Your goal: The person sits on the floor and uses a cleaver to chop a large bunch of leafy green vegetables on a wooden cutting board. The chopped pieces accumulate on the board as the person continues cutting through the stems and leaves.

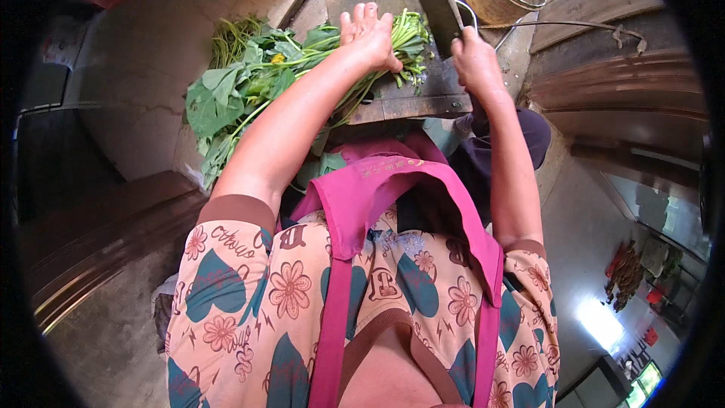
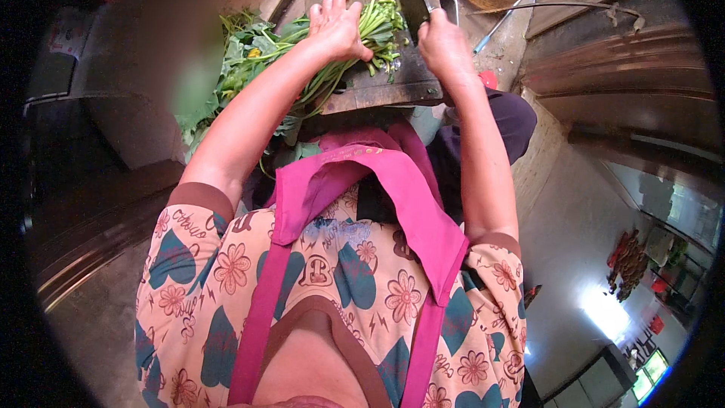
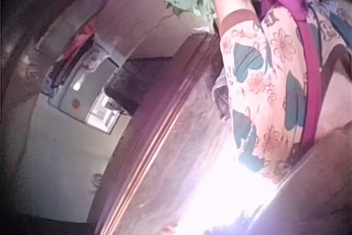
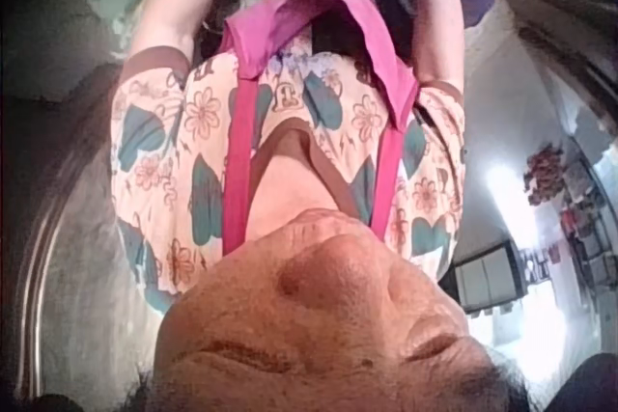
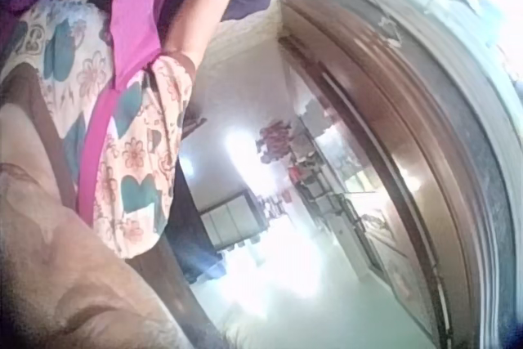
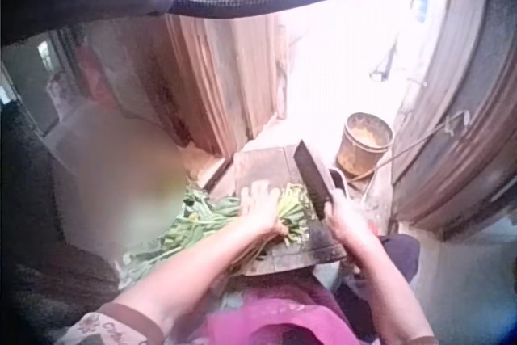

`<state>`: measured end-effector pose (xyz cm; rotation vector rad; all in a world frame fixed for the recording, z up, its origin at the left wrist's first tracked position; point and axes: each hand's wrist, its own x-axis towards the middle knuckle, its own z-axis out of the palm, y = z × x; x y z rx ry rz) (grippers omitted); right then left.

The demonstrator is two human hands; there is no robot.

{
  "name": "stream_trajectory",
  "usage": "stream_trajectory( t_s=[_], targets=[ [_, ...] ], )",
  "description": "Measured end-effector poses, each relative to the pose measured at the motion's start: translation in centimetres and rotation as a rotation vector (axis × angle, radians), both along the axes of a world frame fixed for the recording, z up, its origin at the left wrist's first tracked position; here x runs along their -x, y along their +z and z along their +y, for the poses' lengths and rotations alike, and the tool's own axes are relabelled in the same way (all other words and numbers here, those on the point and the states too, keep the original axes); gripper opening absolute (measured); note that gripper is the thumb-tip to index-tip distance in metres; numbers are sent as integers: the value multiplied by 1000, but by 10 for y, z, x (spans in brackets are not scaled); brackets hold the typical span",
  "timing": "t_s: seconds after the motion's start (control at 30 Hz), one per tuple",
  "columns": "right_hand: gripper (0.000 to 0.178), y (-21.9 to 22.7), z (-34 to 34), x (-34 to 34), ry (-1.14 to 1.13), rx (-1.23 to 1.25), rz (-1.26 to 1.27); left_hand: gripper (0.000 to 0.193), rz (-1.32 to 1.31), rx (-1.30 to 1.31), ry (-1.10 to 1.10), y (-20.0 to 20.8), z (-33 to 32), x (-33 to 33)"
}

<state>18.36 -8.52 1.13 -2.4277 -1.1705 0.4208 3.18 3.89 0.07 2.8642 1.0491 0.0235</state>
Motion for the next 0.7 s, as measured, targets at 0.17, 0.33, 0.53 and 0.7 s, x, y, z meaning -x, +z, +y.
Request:
stream_trajectory(
  t_s=[0.17,0.33,0.53,0.7],
  targets=[
    [23,13,-11,-2,-28,-116,-172,72,58,237,-12,10,5,-4],
    [22,5,-15,1,43,12,-215,67,-8,224,-17,7,3,0],
    [19,4,-26,11,70,-7,-203,65,-66,228,-173,4,4,5],
    [17,29,-30,15,85,-77,-209,70,-65,247,-243,5,10,6]
  ],
)
